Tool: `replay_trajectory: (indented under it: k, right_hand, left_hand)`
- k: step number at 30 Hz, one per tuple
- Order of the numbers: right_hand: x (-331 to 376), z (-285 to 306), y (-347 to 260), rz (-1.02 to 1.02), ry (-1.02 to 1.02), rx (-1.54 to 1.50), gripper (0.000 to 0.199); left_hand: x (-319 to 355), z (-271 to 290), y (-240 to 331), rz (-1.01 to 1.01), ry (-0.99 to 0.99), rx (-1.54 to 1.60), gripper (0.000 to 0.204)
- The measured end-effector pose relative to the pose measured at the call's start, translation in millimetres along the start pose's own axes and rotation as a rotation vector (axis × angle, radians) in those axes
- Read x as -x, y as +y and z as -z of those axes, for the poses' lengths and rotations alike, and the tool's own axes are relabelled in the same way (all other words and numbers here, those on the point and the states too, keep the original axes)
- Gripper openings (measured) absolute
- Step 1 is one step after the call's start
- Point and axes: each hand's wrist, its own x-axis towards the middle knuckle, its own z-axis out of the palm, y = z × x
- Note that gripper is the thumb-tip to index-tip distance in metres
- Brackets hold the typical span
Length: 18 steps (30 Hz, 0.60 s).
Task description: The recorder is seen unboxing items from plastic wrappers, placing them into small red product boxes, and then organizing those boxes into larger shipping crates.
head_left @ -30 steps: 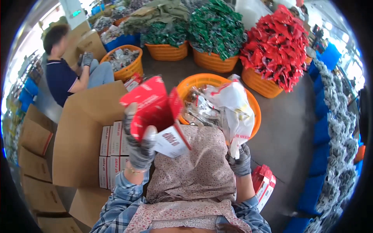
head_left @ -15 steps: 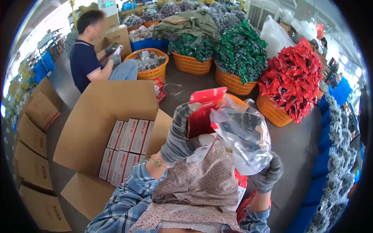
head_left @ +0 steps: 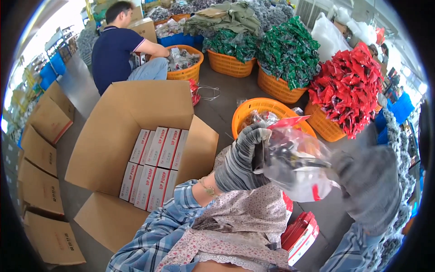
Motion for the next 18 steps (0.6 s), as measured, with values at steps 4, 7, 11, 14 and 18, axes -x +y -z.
replay_trajectory:
  k: [4,7,11,14,18]
  right_hand:
    - [-45.1,-21.5,-10.2,0.275,-0.186,0.034,0.012]
    - [-81.9,-46.6,-20.7,0.438,-0.1,-0.334,0.014]
    - [-92.8,-70.2,-35.2,0.488,-0.068,-0.624,0.016]
    - [-104.5,-85.5,-63.2,0.271,-0.288,-0.571,0.017]
    - [-98.3,-76.9,-56.0,0.124,-0.121,-0.974,0.022]
  left_hand:
    - [14.4,1.8,-10.1,0.032,0.029,-0.217,0.081]
    - [28.9,11.7,-5.7,0.584,-0.025,0.396,0.089]
    - [21.8,-1.1,-5.1,0.336,-0.027,0.314,0.089]
    - [25.1,8.6,-3.8,0.113,0.05,0.124,0.089]
    - [36.3,24.9,-5.9,0.013,0.117,-0.083,0.086]
